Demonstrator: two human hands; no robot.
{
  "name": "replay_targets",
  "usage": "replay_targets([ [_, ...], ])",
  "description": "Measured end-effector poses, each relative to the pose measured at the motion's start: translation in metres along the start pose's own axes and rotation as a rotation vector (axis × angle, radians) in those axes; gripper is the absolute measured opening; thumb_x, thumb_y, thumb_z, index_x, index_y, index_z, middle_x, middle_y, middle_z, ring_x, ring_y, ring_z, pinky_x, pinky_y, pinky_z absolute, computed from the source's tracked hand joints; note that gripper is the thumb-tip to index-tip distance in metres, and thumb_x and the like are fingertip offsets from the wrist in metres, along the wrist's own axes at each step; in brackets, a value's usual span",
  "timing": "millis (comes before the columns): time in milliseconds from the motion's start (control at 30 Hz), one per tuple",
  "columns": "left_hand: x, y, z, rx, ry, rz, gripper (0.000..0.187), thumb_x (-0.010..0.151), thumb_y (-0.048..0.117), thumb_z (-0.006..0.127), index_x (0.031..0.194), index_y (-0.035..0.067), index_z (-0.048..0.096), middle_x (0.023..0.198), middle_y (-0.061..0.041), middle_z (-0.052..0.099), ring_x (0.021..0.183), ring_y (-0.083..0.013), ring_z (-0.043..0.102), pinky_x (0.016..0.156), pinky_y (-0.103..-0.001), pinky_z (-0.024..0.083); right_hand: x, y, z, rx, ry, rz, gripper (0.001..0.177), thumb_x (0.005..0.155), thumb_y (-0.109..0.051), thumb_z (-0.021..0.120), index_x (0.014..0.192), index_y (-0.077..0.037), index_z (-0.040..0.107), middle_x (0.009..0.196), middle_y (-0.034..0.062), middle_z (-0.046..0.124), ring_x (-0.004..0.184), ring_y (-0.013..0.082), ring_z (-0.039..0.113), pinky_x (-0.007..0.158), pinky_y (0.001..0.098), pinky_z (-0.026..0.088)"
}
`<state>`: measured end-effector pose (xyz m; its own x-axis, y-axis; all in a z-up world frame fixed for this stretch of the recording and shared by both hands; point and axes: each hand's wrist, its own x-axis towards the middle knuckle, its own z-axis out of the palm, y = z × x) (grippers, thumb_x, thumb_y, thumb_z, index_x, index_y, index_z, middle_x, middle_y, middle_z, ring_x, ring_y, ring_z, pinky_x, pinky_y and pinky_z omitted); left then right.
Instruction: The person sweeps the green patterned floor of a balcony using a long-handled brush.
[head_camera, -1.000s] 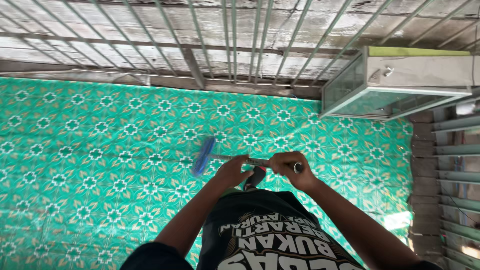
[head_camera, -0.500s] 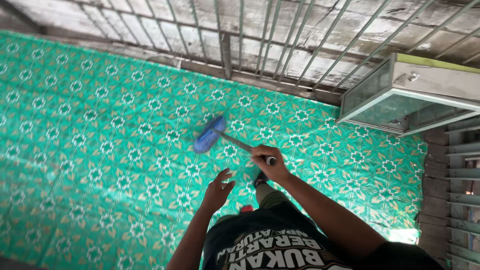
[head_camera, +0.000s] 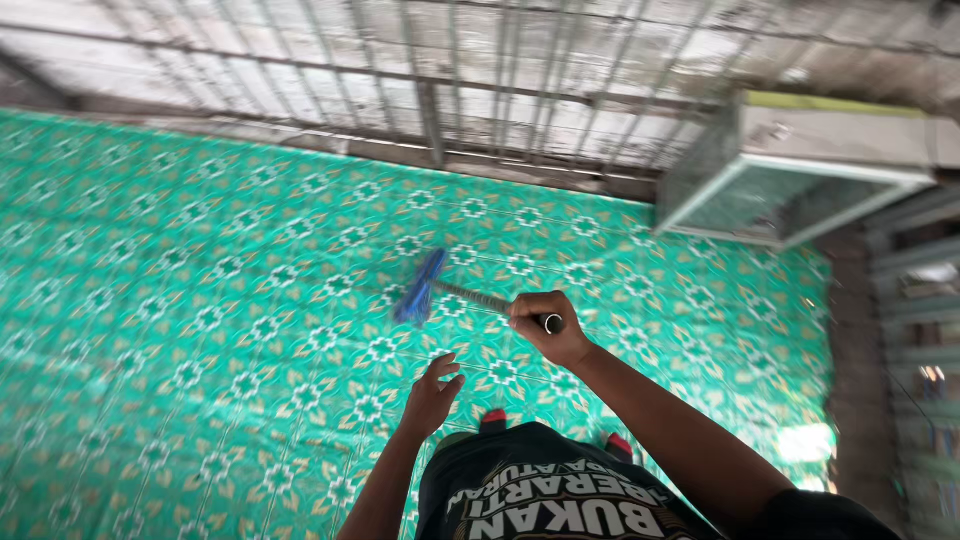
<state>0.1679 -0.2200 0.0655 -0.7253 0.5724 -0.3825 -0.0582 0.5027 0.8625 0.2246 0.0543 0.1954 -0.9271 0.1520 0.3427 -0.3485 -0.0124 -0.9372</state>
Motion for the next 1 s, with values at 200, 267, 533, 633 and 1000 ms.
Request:
replay_targets([
  [200, 0.033, 0.014, 0.089, 0.059, -0.306, 0.125, 0.072, 0.091, 0.03, 0.07, 0.153, 0.013, 0.037, 0.141, -0.012, 0.062, 0.1, -0.0283, 0.078, 0.086, -0.04, 0.059, -0.076, -0.087, -0.027, -0.226, -0.075, 0.215, 0.011, 0.085, 0.002, 0.071, 0.074, 0.002, 0.067, 0.065, 0.0096, 0.058, 0.055, 0.0167, 0.055, 0.052, 0.0371, 0.039],
  [267, 0.036, 0.021, 0.129, 0.031, -0.433, 0.178, 0.077, 0.091, 0.029, 0.071, 0.155, 0.011, 0.032, 0.144, -0.012, 0.06, 0.102, -0.0271, 0.078, 0.085, -0.04, 0.059, -0.116, -0.121, -0.029, -0.288, -0.046, 0.263, 0.019, 0.087, 0.0, 0.07, 0.07, 0.002, 0.062, 0.064, 0.0104, 0.056, 0.055, 0.0188, 0.053, 0.054, 0.0382, 0.038],
  [533, 0.015, 0.085, 0.346, 0.366, -0.957, 0.37, 0.058, 0.088, 0.024, 0.072, 0.141, 0.01, 0.056, 0.1, -0.017, 0.075, 0.088, -0.019, 0.07, 0.078, -0.037, 0.053, -0.22, -0.218, -0.095, -0.458, -0.057, 0.284, 0.033, 0.083, -0.001, 0.073, 0.06, 0.001, 0.049, 0.059, 0.0152, 0.051, 0.059, 0.0297, 0.051, 0.059, 0.0438, 0.037],
  [633, 0.007, 0.088, 0.433, 0.067, -0.99, 0.735, 0.052, 0.077, 0.018, 0.078, 0.124, 0.004, 0.062, 0.085, -0.017, 0.064, 0.074, -0.0236, 0.063, 0.071, -0.041, 0.051, -0.259, -0.236, -0.129, -0.489, 0.012, 0.327, 0.025, 0.081, -0.003, 0.072, 0.063, -0.001, 0.055, 0.064, 0.0146, 0.057, 0.063, 0.0312, 0.056, 0.061, 0.0439, 0.042],
  [1000, -0.033, 0.205, 0.58, 0.136, -0.774, 0.958, 0.025, 0.085, 0.029, 0.081, 0.098, 0.012, 0.067, 0.112, -0.012, 0.068, 0.103, -0.0393, 0.064, 0.086, -0.051, 0.051, -0.335, -0.292, -0.205, -0.821, 0.179, 0.415, 0.028, 0.079, -0.013, 0.082, 0.068, -0.005, 0.057, 0.067, 0.0093, 0.058, 0.067, 0.0303, 0.061, 0.063, 0.0417, 0.048],
])
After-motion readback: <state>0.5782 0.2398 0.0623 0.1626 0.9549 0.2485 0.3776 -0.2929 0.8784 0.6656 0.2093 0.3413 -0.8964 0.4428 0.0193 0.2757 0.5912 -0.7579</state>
